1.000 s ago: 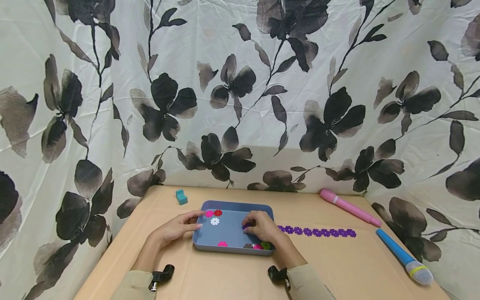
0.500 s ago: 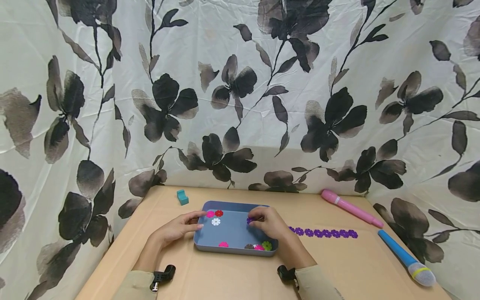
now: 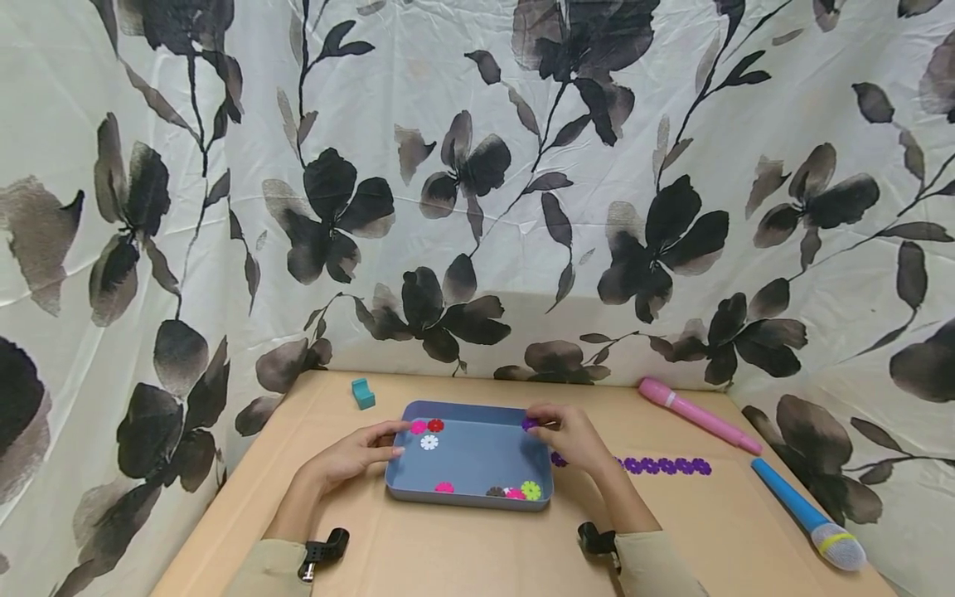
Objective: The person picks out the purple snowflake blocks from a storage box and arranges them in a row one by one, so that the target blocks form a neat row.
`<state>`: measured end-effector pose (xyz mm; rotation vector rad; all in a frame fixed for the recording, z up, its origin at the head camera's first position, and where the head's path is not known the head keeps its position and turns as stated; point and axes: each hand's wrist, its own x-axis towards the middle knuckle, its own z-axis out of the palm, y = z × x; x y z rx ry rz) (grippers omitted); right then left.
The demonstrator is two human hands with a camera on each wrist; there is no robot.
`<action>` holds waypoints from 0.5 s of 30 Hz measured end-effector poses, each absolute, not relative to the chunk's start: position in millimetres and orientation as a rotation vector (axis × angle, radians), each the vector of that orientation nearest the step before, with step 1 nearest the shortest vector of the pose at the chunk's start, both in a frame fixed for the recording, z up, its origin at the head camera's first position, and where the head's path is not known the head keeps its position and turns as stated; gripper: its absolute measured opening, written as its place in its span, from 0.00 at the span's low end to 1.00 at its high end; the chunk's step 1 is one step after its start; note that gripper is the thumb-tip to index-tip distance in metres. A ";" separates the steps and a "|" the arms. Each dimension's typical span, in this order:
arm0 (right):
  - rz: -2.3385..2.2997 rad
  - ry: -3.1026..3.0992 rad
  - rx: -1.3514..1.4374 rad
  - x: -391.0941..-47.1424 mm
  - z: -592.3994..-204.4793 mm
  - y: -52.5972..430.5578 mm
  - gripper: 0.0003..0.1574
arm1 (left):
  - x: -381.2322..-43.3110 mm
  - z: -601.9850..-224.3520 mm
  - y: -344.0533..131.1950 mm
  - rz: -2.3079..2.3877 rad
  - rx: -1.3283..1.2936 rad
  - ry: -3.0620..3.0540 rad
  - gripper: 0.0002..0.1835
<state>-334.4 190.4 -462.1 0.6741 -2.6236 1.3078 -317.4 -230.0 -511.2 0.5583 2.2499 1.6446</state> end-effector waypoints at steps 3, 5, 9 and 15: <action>1.327 -2.603 0.624 -335.3 -458.9 200.7 0.16 | -316.8 -511.4 -229.5 1.643 0.555 2.251 0.32; 1.340 -2.578 0.602 -336.3 -457.0 208.6 0.17 | -316.5 -511.5 -229.4 1.641 0.551 2.253 0.32; 1.384 -2.530 0.568 -338.7 -453.5 225.0 0.18 | -317.3 -511.1 -229.4 1.624 0.539 2.263 0.32; 1.430 -2.500 0.513 -341.2 -449.5 248.7 0.18 | -318.8 -510.6 -229.5 1.610 0.522 2.270 0.32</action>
